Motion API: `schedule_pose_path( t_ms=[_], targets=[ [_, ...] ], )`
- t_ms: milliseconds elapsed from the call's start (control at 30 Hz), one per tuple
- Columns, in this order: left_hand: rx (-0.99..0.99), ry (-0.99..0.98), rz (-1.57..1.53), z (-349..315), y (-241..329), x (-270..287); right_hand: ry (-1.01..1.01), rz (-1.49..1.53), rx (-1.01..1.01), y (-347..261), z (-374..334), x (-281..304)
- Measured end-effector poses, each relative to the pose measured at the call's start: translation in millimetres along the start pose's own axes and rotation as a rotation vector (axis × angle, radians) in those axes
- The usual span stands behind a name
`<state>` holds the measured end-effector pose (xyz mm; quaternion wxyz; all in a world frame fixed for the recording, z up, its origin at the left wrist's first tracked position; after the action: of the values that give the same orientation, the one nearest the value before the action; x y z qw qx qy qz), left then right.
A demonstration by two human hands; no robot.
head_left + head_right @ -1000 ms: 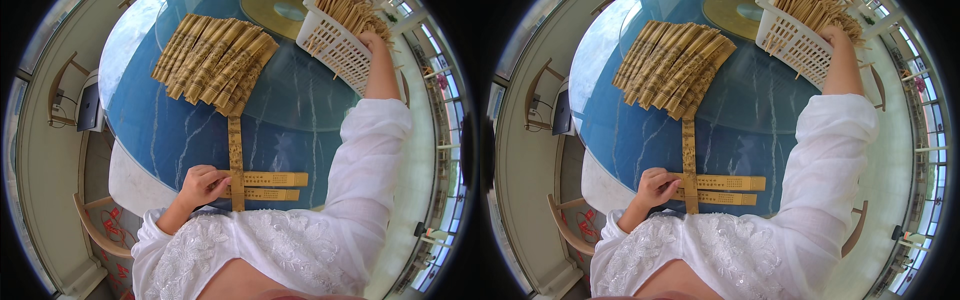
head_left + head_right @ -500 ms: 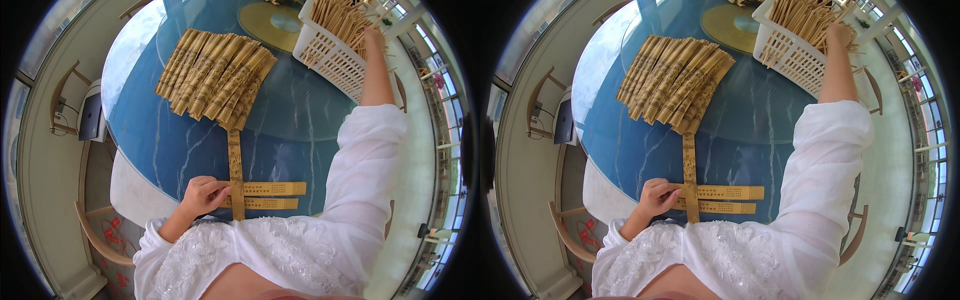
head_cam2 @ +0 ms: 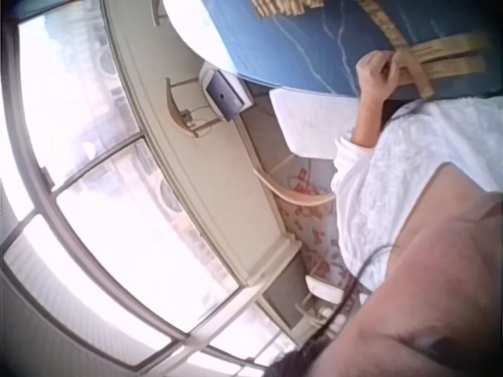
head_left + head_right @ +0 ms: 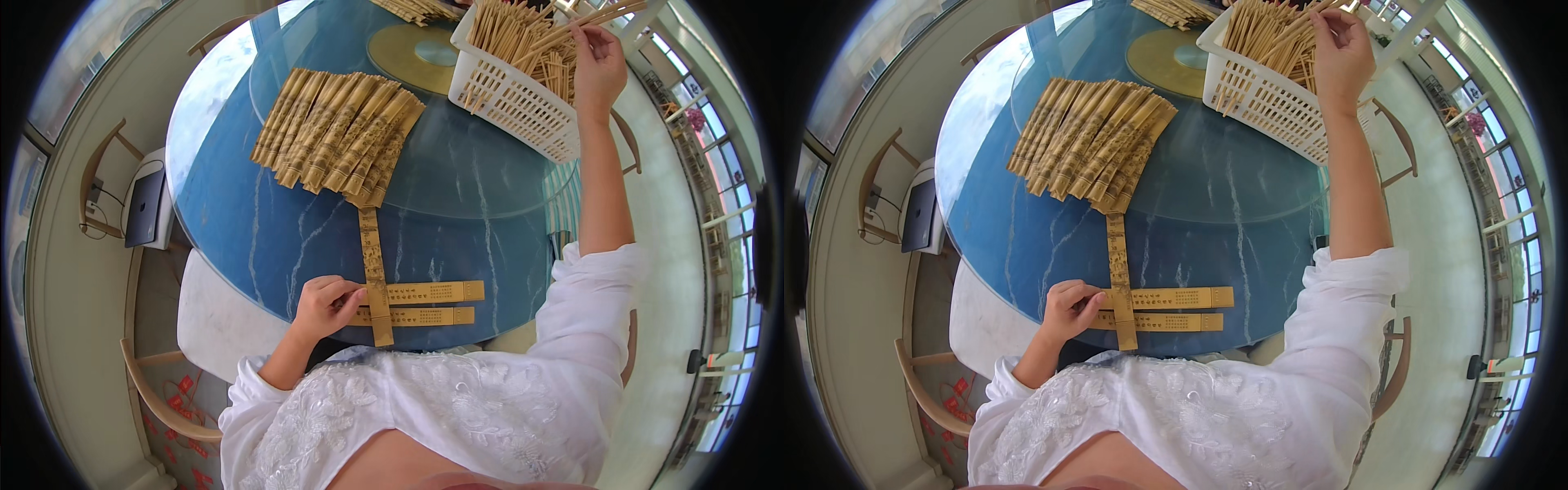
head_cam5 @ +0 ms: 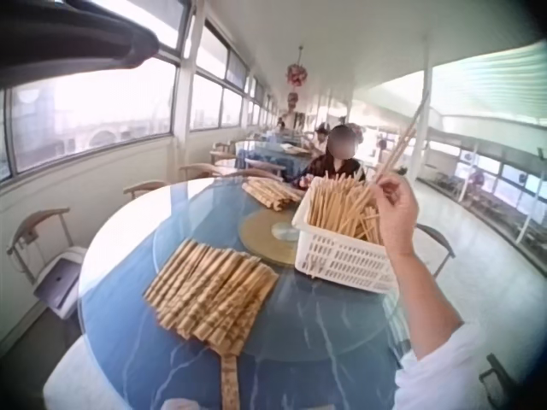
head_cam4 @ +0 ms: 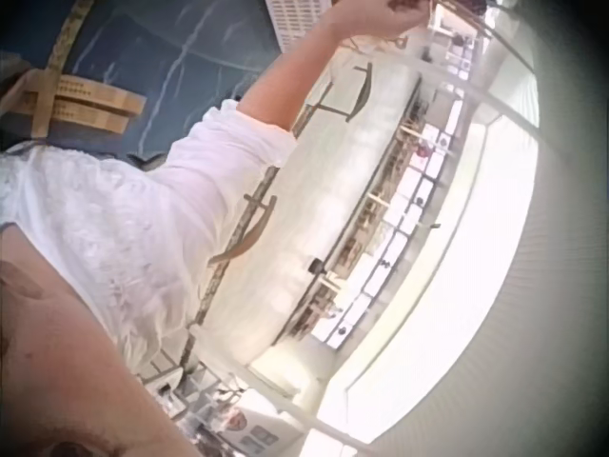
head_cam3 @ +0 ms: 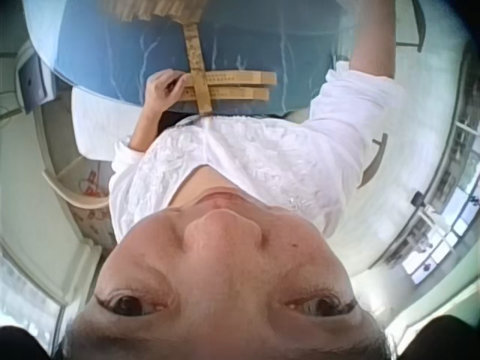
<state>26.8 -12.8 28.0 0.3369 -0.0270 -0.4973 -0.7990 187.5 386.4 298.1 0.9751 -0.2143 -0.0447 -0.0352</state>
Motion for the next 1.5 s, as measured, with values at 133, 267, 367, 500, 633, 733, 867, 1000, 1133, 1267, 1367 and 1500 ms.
schedule_pose_path(
  t_ms=[133,267,367,500,633,733,867,1000,1133,1267,1367,1500],
  targets=[
    [0.102,0.023,0.000,1.5,-0.3,5.4,-0.301,0.402,-0.337,-83.7,-85.0,-8.5],
    [0.221,0.058,-0.266,21.8,-3.1,-6.6,-0.576,0.582,-0.705,-125.3,-183.2,-21.2],
    [0.402,-0.094,-0.640,33.8,6.4,-30.2,-0.649,0.654,-0.884,-134.0,-235.6,-21.8],
    [0.553,-0.209,-0.740,17.0,24.2,-56.4,-0.687,0.691,-0.988,-141.4,-280.5,-13.2],
    [0.583,-0.239,-0.634,-1.4,28.4,-65.3,-0.691,0.692,-1.041,-146.5,-304.8,-0.3],
    [0.631,-0.293,-0.599,-11.3,38.1,-67.9,-0.639,0.702,-1.070,-146.8,-311.2,11.2],
    [0.652,-0.427,-0.566,-28.9,40.6,-71.4,-0.509,0.755,-1.094,-144.9,-307.9,28.4],
    [0.716,-0.448,-0.584,-48.6,40.9,-75.2,-0.474,0.774,-1.118,-146.0,-310.7,39.8],
    [0.732,-0.449,-0.609,-57.2,40.4,-78.4,-0.456,0.776,-1.141,-148.6,-315.8,46.8],
    [0.726,-0.425,-0.629,-62.7,39.3,-76.8,-0.365,0.806,-1.080,-147.2,-306.8,60.1],
    [0.721,-0.401,-0.664,-64.0,38.9,-71.2,-0.168,0.732,-0.822,-146.3,-272.1,101.3],
    [0.764,-0.433,-0.873,-63.0,49.2,-75.3,-0.100,0.241,0.070,-201.7,-256.8,137.2]
  ],
)
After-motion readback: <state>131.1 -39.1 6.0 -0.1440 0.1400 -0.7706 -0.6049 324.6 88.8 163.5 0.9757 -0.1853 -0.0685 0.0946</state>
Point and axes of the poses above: each hand's wrist, its own z-axis towards the middle knuckle, its own x-axis out of the back of the hand, y = z × x, the point moved 8 cm from there along z, towards the middle knuckle, and after that the axes turned 2 degrees about -z, right-handed, at the moved point
